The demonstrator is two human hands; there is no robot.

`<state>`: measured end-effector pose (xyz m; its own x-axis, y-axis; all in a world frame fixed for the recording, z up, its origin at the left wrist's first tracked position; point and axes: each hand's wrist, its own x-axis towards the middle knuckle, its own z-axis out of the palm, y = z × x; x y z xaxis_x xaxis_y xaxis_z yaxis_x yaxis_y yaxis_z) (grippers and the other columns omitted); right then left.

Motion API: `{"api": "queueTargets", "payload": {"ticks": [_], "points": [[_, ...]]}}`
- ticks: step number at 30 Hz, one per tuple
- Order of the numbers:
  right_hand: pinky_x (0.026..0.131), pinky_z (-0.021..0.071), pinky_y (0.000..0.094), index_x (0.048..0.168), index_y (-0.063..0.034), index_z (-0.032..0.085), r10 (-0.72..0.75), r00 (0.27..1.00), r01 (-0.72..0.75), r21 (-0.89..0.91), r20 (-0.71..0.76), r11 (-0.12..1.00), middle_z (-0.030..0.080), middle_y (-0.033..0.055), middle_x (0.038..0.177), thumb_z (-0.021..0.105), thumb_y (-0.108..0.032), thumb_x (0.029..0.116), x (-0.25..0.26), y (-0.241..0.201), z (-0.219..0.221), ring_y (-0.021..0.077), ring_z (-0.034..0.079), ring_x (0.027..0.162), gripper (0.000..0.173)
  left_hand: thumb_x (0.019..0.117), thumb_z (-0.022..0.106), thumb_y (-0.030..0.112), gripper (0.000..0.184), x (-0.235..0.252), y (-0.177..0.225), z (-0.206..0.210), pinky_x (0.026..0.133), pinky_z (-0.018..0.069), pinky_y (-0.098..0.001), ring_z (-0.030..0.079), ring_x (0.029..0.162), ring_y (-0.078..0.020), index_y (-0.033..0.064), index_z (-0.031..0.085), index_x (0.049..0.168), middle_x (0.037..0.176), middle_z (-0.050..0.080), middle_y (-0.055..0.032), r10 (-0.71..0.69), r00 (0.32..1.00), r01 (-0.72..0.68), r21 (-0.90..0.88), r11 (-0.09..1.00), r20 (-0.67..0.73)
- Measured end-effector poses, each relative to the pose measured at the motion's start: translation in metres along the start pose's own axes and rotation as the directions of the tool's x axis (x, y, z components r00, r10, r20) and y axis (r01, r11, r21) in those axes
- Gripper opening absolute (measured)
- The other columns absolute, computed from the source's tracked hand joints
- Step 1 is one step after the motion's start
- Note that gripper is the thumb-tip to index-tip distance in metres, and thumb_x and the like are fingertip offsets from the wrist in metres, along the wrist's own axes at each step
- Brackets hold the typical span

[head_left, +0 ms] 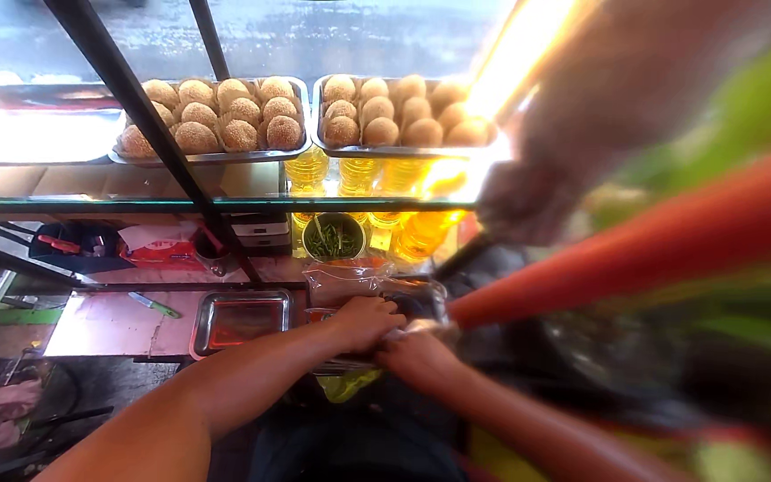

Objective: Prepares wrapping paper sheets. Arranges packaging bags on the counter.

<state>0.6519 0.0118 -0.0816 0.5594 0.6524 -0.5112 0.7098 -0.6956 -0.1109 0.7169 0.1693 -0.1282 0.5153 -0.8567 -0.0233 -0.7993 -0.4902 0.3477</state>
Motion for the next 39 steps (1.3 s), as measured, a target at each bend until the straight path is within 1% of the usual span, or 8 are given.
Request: {"api": "queueTargets", "payload": {"ticks": [9, 15, 17, 19, 23, 29, 32, 39], "points": [[0.063, 0.0607, 0.0463, 0.1, -0.0131, 0.067, -0.129, 0.901, 0.13, -0.027, -0.414, 0.991, 0.071, 0.0062, 0.092, 0.051, -0.026, 0.1063, 0.007, 0.019, 0.052, 0.0264, 0.071, 0.078, 0.022, 0.07, 0.084, 0.014, 0.054, 0.003, -0.001, -0.001, 0.078, 0.0567, -0.0469, 0.064, 0.105, -0.0258, 0.0227, 0.068, 0.121, 0.112, 0.066, -0.0032, -0.009, 0.997, 0.008, 0.012, 1.0, 0.076], [0.089, 0.058, 0.0503, 0.114, -0.0099, 0.061, -0.043, 0.918, 0.075, 0.068, -0.393, 0.995, 0.068, 0.0116, 0.112, 0.038, -0.036, 0.1115, 0.005, 0.006, 0.069, 0.0318, 0.068, 0.104, 0.035, 0.0665, 0.086, 0.014, 0.062, 0.001, -0.002, -0.002, 0.078, 0.0569, -0.0469, 0.063, 0.107, -0.0265, 0.0219, 0.066, 0.124, 0.114, 0.065, -0.0044, -0.021, 0.996, 0.018, 0.028, 0.999, 0.09], [0.096, 0.0565, 0.05, 0.124, -0.0119, 0.063, 0.008, 0.886, 0.047, 0.106, -0.464, 0.993, 0.069, 0.0101, 0.12, 0.044, -0.026, 0.1098, -0.005, -0.002, 0.074, 0.0307, 0.067, 0.114, 0.028, 0.0651, 0.087, 0.012, 0.062, 0.001, -0.001, -0.002, 0.079, 0.057, -0.0491, 0.064, 0.107, -0.0278, 0.0215, 0.067, 0.123, 0.114, 0.065, -0.0053, -0.012, 0.997, 0.011, 0.009, 1.0, 0.077], [0.093, 0.0578, 0.0476, 0.127, -0.0163, 0.066, 0.043, 0.84, 0.022, 0.114, -0.541, 0.993, 0.072, 0.0061, 0.117, 0.051, -0.007, 0.1016, -0.009, -0.004, 0.083, 0.0281, 0.068, 0.11, 0.031, 0.064, 0.087, 0.012, 0.063, 0.001, -0.001, -0.002, 0.078, 0.0571, -0.0488, 0.064, 0.107, -0.0278, 0.0221, 0.067, 0.122, 0.114, 0.065, -0.0052, -0.01, 0.997, 0.009, 0.007, 1.0, 0.072], [0.093, 0.0591, 0.0479, 0.122, -0.0159, 0.072, 0.129, 0.867, -0.028, 0.211, -0.482, 0.977, 0.075, 0.0073, 0.113, 0.056, 0.002, 0.095, 0.005, -0.005, 0.093, 0.0288, 0.071, 0.108, 0.036, 0.0694, 0.087, 0.021, 0.058, 0.001, -0.002, 0.001, 0.08, 0.0569, -0.0468, 0.063, 0.107, -0.027, 0.0216, 0.066, 0.123, 0.114, 0.065, -0.0053, 0.006, 0.998, -0.008, 0.025, 1.0, 0.067], [0.089, 0.0583, 0.0609, 0.121, -0.0197, 0.071, 0.255, 0.94, -0.163, 0.358, -0.227, 0.919, 0.074, 0.0109, 0.114, 0.043, -0.02, 0.1081, -0.015, 0.012, 0.061, 0.0334, 0.072, 0.107, 0.03, 0.0658, 0.087, 0.016, 0.062, 0.001, 0.002, -0.003, 0.083, 0.057, -0.0473, 0.063, 0.111, -0.0267, 0.0233, 0.066, 0.124, 0.118, 0.065, -0.0048, -0.026, 0.996, 0.022, 0.044, 0.999, 0.083], [0.082, 0.0557, 0.067, 0.121, -0.0254, 0.074, 0.325, 0.942, -0.28, 0.335, -0.083, 0.899, 0.076, 0.0143, 0.105, 0.047, -0.023, 0.1071, -0.028, 0.029, 0.055, 0.0408, 0.072, 0.099, 0.03, 0.0713, 0.088, 0.029, 0.059, -0.001, 0.001, 0.001, 0.087, 0.0568, -0.0463, 0.063, 0.113, -0.0256, 0.024, 0.066, 0.125, 0.12, 0.065, -0.004, -0.025, 0.996, 0.022, 0.037, 0.999, 0.084], [0.103, 0.0497, 0.0615, 0.127, -0.0243, 0.071, 0.287, 0.958, -0.263, 0.476, 0.023, 0.839, 0.073, 0.0092, 0.123, 0.044, -0.041, 0.1082, -0.018, 0.05, 0.064, 0.0324, 0.066, 0.12, 0.037, 0.072, 0.088, 0.036, 0.059, -0.003, 0.001, 0.003, 0.088, 0.0562, -0.0465, 0.063, 0.112, -0.0246, 0.0244, 0.065, 0.125, 0.119, 0.065, -0.0032, -0.039, 0.997, 0.035, 0.066, 0.997, 0.062]]}}
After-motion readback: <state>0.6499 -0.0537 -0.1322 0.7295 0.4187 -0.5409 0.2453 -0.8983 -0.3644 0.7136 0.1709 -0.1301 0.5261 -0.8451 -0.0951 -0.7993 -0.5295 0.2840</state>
